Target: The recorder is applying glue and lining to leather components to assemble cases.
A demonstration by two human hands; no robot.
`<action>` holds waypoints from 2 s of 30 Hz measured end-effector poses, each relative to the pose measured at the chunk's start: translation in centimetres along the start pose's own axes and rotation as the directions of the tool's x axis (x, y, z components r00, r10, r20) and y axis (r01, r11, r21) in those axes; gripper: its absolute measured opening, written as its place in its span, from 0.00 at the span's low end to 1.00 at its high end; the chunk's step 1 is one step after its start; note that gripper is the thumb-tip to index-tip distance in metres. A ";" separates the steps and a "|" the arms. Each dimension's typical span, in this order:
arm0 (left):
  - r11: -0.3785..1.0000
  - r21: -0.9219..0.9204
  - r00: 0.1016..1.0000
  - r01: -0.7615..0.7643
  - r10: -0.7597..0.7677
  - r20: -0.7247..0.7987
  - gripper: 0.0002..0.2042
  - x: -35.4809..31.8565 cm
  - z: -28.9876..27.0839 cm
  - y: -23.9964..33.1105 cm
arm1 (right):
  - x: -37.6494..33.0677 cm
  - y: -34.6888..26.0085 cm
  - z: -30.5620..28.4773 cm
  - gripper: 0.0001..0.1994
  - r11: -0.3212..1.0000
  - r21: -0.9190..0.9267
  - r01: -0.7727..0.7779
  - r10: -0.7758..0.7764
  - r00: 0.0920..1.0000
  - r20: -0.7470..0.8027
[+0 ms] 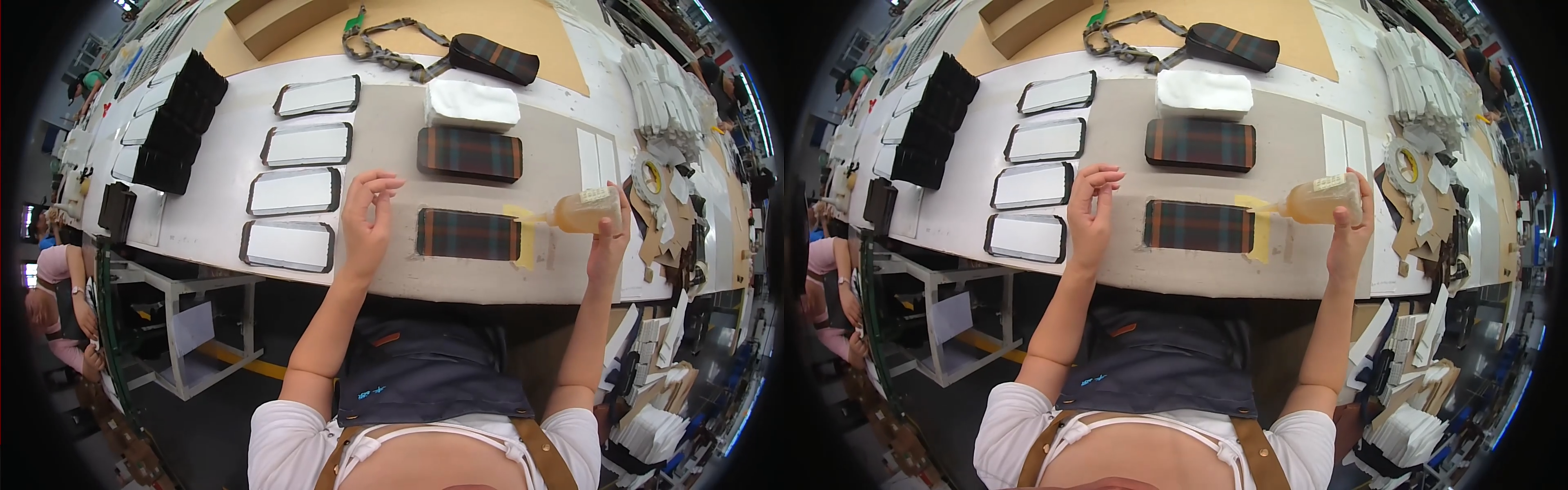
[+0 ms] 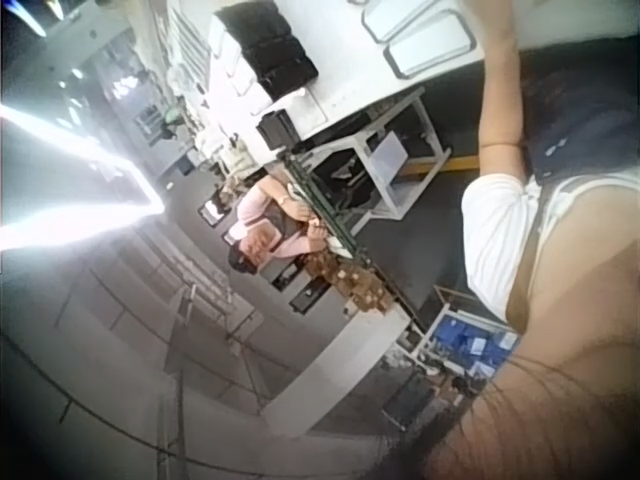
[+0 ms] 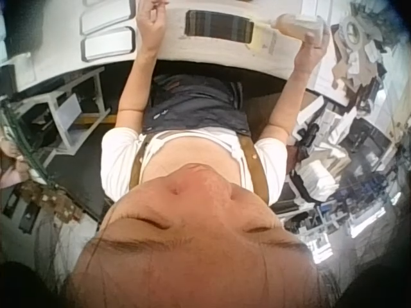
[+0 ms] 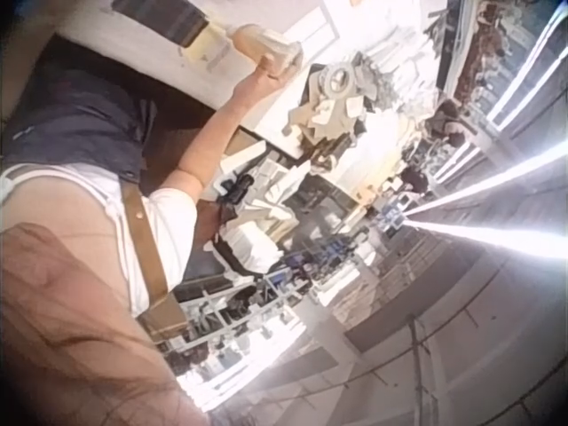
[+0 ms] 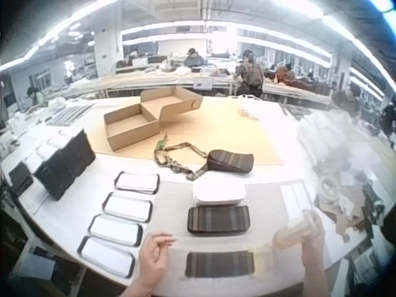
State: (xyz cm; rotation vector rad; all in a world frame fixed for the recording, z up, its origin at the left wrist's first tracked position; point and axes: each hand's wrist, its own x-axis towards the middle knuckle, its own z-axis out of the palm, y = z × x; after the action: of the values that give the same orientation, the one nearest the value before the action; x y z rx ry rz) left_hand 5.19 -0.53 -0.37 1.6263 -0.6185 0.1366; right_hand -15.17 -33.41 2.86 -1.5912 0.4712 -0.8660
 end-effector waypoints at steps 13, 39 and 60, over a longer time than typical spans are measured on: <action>0.999 0.010 0.999 0.045 -0.045 0.030 0.09 -0.1 -0.1 0.2 | -3.3 0.3 -2.7 0.49 0.999 -0.008 -0.041 0.041 0.999 0.022; 0.998 -0.001 0.998 0.059 -0.059 0.033 0.08 -0.2 0.0 0.0 | -17.7 -0.5 2.6 0.39 0.937 -0.288 0.200 -0.268 0.938 -0.220; 0.997 -0.040 0.998 0.064 -0.062 0.028 0.09 -0.3 0.1 0.1 | -16.7 1.0 10.8 0.41 0.947 0.164 0.278 -0.276 0.961 -0.037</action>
State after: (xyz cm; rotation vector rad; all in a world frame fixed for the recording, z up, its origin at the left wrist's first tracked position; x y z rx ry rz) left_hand 4.86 -0.52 -0.40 1.6085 -0.5862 0.0557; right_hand -17.62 -14.44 -2.81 -1.5168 0.1787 -1.1000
